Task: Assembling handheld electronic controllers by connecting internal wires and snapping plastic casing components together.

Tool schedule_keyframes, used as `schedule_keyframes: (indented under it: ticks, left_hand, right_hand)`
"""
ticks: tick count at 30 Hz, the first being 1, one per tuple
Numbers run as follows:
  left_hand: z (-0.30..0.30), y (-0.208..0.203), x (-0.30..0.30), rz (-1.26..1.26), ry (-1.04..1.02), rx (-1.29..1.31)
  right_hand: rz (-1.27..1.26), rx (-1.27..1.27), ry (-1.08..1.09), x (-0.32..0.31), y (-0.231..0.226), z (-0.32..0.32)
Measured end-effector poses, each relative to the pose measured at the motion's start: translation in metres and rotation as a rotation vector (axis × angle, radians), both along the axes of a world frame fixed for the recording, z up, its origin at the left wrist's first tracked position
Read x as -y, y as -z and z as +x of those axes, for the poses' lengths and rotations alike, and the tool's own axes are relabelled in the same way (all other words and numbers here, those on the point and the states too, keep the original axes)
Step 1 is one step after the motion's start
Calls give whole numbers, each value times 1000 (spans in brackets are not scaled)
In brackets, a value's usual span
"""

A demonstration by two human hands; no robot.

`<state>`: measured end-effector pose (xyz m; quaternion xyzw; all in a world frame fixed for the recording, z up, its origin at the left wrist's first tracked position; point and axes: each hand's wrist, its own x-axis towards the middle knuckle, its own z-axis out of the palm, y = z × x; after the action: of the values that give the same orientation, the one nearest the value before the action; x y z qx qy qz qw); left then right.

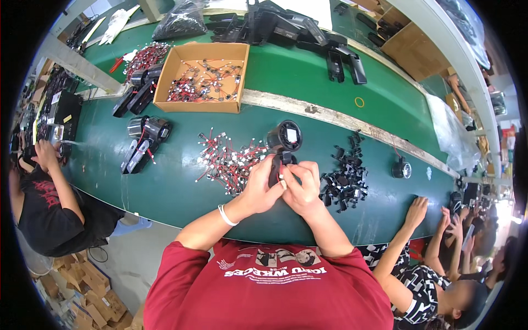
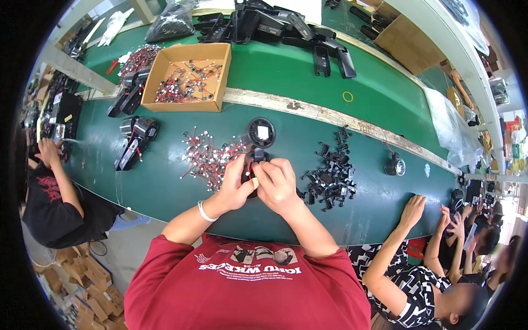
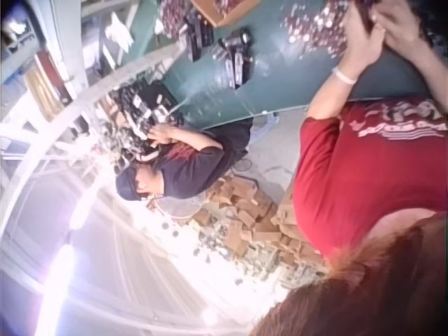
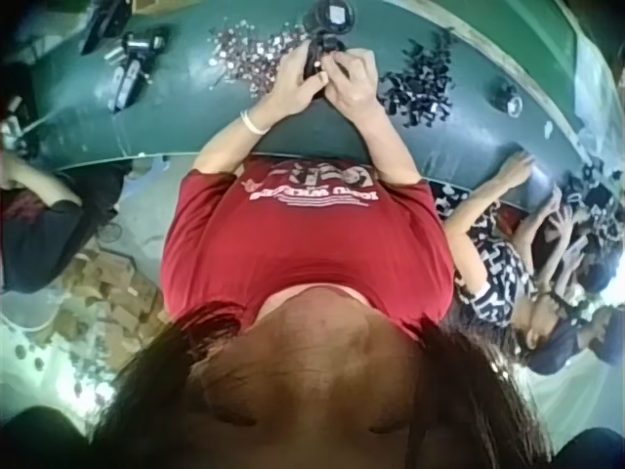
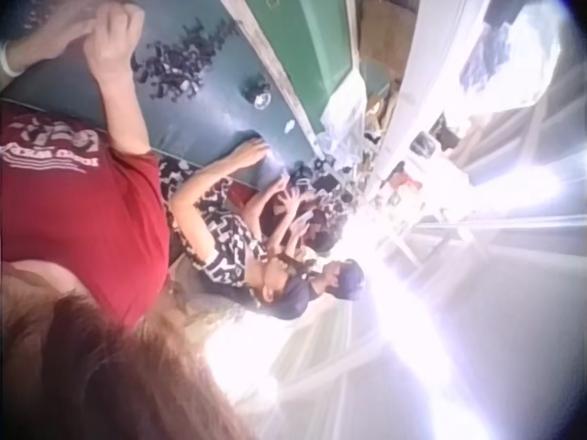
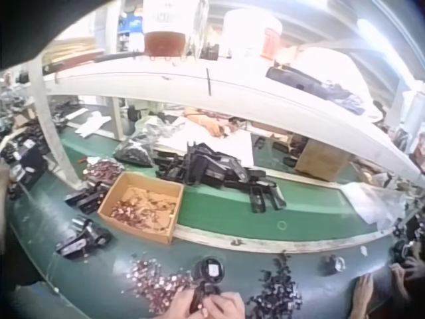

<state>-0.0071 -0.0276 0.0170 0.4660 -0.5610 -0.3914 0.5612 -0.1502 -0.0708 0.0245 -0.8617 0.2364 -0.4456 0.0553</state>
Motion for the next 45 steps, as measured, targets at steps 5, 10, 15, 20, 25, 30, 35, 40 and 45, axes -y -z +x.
schedule_keyframes:
  ticks: [5, 10, 15, 20, 25, 30, 35, 40, 45]
  left_hand:
    - [3, 8, 1, -135, 10, 2]
    - [8, -2, 4, 6, 110, -219]
    - [9, 12, 3, -181, 127, -71]
    - [8, 5, 0, -164, 63, 47]
    - [8, 4, 4, -1, 130, -204]
    - [10, -6, 2, 264, 194, -491]
    - [21, -8, 8, 456, 308, -646]
    - [28, -5, 11, 420, 327, -671]
    - [31, -6, 10, 393, 344, -641]
  right_hand:
    - [-55, -14, 4, -2, -7, 0]
    - [-49, -4, 37, 3, -8, 1]
    - [-58, -20, 40, 1, -15, 1]
    - [-35, -43, 14, -3, -15, -2]
    - [-9, -3, 35, 0, -12, -1]
    - [67, 61, -29, -1, -18, 1]
    - [201, 308, -32, 1, -11, -14]
    - [294, 342, 10, 7, -11, -20]
    - [312, 331, -6, 5, -14, -18]
